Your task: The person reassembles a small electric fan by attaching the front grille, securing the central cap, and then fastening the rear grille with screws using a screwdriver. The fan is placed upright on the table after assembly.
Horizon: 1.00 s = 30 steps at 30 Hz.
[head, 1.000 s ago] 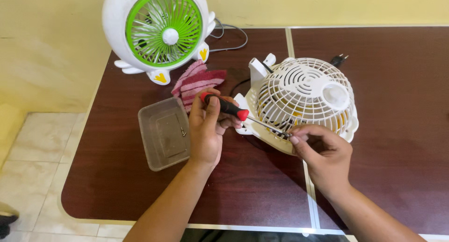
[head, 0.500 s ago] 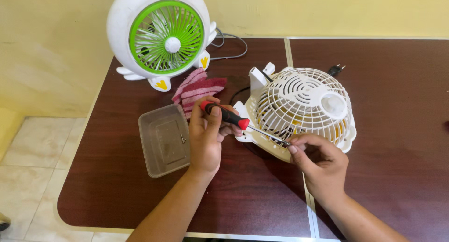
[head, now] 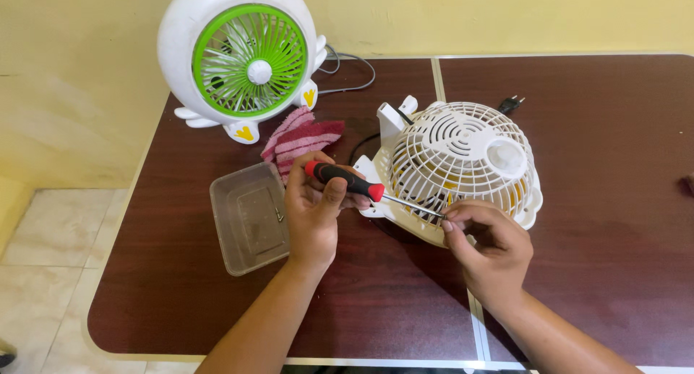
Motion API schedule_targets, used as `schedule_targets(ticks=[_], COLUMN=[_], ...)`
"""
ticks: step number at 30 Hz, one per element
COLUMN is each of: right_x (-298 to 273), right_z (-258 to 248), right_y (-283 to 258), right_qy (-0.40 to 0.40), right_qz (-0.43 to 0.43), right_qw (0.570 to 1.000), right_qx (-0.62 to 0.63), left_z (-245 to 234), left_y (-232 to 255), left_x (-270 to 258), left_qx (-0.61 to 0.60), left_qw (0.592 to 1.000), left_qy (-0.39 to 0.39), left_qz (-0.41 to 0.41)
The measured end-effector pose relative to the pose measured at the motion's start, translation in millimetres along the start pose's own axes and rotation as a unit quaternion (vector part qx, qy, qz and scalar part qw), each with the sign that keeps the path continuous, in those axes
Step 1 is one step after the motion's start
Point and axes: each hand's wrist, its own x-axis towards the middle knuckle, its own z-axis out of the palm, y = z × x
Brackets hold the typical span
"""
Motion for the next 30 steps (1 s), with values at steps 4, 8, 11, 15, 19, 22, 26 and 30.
schedule_targets(ticks=[4, 8, 11, 15, 19, 22, 26, 30], right_x=[-0.3, -0.5, -2.1, -4.8, -6.6, -5.8, 13.7, 28.7], right_z=[0.1, 1.0, 2.6, 5.0, 5.9, -3.5, -28.7, -57.3], right_y=[-1.4, -0.5, 2.8, 6.0, 7.5, 3.4, -0.4, 1.3], right_qy=[-0.001, -0.008, -0.011, -0.026, -0.021, -0.021, 0.007, 0.052], right_qz=[0.003, -0.020, -0.016, 0.017, 0.029, 0.016, -0.115, -0.087], right_qw=[1.000, 0.999, 1.000, 0.998, 0.994, 0.992, 0.993, 0.991], right_qx=[-0.008, -0.027, -0.004, 0.054, 0.101, 0.120, 0.041, 0.086], left_z=[-4.2, -6.4, -6.9, -6.6, -8.8, -9.9, -9.5, -9.2], left_y=[-4.2, -10.7, -14.2, -16.3, -17.2, -16.2, -15.6, -19.6], left_x=[0.9, 3.6, 2.1, 1.1, 3.5, 4.1, 5.8, 5.2], left_qx=[-0.017, -0.041, -0.045, -0.046, -0.054, -0.061, -0.053, -0.042], left_qw=[1.000, 0.998, 0.997, 0.997, 0.996, 0.994, 0.993, 0.993], left_qy=[-0.006, 0.007, 0.004, 0.000, 0.026, 0.040, 0.049, 0.051], left_qz=[-0.022, -0.047, -0.061, -0.066, -0.072, -0.081, -0.094, -0.096])
